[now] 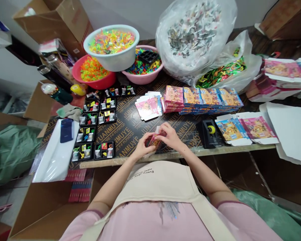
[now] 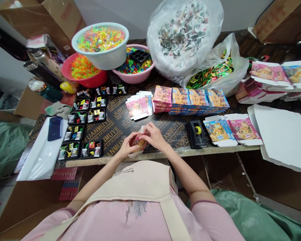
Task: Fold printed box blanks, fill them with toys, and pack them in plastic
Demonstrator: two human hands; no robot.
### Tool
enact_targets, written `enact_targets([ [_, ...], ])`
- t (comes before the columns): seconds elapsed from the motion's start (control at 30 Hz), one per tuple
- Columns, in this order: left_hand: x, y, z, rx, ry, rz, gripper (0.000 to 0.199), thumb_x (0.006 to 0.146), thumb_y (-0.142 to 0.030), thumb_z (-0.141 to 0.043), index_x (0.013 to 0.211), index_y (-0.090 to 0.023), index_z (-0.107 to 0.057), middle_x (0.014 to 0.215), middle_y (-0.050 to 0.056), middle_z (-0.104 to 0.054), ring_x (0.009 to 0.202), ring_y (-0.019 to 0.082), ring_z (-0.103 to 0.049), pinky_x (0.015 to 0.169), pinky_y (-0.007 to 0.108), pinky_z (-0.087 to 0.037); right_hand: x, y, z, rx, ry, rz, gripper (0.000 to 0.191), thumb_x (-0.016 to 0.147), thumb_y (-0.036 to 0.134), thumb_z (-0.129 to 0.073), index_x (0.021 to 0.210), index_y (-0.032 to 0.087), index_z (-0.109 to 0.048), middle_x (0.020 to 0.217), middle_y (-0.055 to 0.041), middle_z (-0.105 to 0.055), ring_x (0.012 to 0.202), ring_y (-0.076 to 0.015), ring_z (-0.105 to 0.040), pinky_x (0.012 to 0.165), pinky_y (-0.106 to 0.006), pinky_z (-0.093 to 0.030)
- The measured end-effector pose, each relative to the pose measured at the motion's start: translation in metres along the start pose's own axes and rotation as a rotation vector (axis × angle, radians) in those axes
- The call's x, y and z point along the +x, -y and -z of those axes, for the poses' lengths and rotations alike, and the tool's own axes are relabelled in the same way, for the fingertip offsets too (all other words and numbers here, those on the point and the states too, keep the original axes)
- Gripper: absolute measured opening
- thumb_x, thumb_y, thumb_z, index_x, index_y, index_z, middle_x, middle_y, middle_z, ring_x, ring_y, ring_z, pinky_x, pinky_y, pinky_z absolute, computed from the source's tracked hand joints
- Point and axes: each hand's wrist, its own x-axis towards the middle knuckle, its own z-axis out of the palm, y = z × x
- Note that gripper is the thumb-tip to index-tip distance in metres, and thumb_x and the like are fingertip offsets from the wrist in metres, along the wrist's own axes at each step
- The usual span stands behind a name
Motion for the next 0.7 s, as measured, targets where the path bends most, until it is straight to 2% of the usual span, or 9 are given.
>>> enact_targets([
  [0.07,-0.003,0.012,-0.005,-0.26,0.16,0.139,0.067,0.065,-0.038,-0.075,0.129,-0.023,-0.062,0.126,0.008,-0.066,0.116,0.029,-0.062,0.099,0.043,-0.049,-0.004,0.007,0.006,-0.004,0.073,-0.003,0.03,0.087,0.044,-0.069,0.073,0.021,-0.055,0.075,0.0007,-0.053,0.066,-0.014,-0.05,0.064,-0.027,-0.042],
  [0.13,-0.004,0.02,-0.01,-0.438,0.289,0.274,0.072,0.063,-0.04,-0.074,0.131,-0.022,-0.061,0.126,0.008,-0.067,0.119,0.031,-0.061,0.104,0.046,-0.045,-0.008,0.012,0.011,0.012,0.131,-0.005,0.031,0.088,0.043,-0.067,0.071,0.021,-0.054,0.068,0.0028,-0.052,0.062,-0.0128,-0.047,0.062,-0.027,-0.04],
  [0.2,-0.002,0.021,-0.012,-0.489,0.31,0.335,0.072,0.061,-0.037,-0.076,0.129,-0.02,-0.062,0.121,0.008,-0.07,0.12,0.033,-0.061,0.109,0.048,-0.041,-0.011,0.013,0.016,0.063,0.127,-0.007,0.03,0.085,0.045,-0.07,0.074,0.021,-0.057,0.068,0.0027,-0.054,0.061,-0.013,-0.047,0.062,-0.027,-0.041],
  [0.27,0.002,0.014,-0.011,-0.487,0.235,0.329,0.072,0.057,-0.034,-0.079,0.126,-0.018,-0.064,0.118,0.008,-0.071,0.119,0.034,-0.061,0.11,0.049,-0.04,-0.013,0.008,0.018,0.124,0.016,-0.022,0.033,0.076,0.05,-0.079,0.085,0.022,-0.064,0.079,-0.0004,-0.061,0.069,-0.0157,-0.054,0.067,-0.03,-0.046],
  [0.37,0.01,-0.007,-0.007,-0.504,0.156,0.322,0.067,0.055,-0.033,-0.082,0.117,-0.016,-0.068,0.113,0.011,-0.073,0.11,0.034,-0.066,0.102,0.048,-0.047,-0.015,-0.007,0.018,0.254,-0.171,-0.118,0.066,0.062,0.055,-0.087,0.117,0.025,-0.066,0.11,-0.0075,-0.067,0.089,-0.0218,-0.064,0.079,-0.036,-0.053],
  [0.43,0.013,-0.019,-0.006,-0.526,0.167,0.331,0.064,0.054,-0.035,-0.083,0.113,-0.015,-0.069,0.108,0.012,-0.075,0.103,0.032,-0.069,0.096,0.046,-0.051,-0.015,-0.016,0.015,0.4,-0.148,-0.203,0.078,0.058,0.059,-0.087,0.126,0.026,-0.064,0.118,-0.0088,-0.069,0.095,-0.024,-0.067,0.081,-0.037,-0.055],
  [0.5,0.016,-0.024,-0.006,-0.514,0.154,0.339,0.06,0.055,-0.036,-0.085,0.109,-0.015,-0.071,0.1,0.011,-0.076,0.097,0.03,-0.071,0.091,0.043,-0.054,-0.018,-0.022,0.01,0.549,-0.027,-0.277,0.072,0.058,0.061,-0.086,0.117,0.024,-0.071,0.108,-0.0076,-0.074,0.091,-0.0245,-0.07,0.078,-0.037,-0.057],
  [0.57,0.018,-0.023,-0.008,-0.429,0.105,0.341,0.051,0.055,-0.036,-0.086,0.099,-0.014,-0.074,0.091,0.008,-0.077,0.089,0.026,-0.071,0.087,0.04,-0.055,-0.022,-0.023,0.003,0.624,0.02,-0.343,0.054,0.061,0.058,-0.084,0.099,0.021,-0.077,0.091,-0.0052,-0.077,0.079,-0.0233,-0.071,0.075,-0.038,-0.059],
  [0.7,0.019,-0.013,-0.016,-0.189,-0.152,0.289,0.038,0.048,-0.037,-0.09,0.072,-0.014,-0.073,0.073,0.002,-0.073,0.072,0.019,-0.065,0.078,0.033,-0.054,-0.036,-0.021,-0.013,0.571,-0.228,-0.421,0.032,0.067,0.048,-0.083,0.08,0.019,-0.078,0.077,-0.0027,-0.077,0.069,-0.0215,-0.07,0.073,-0.039,-0.059],
])
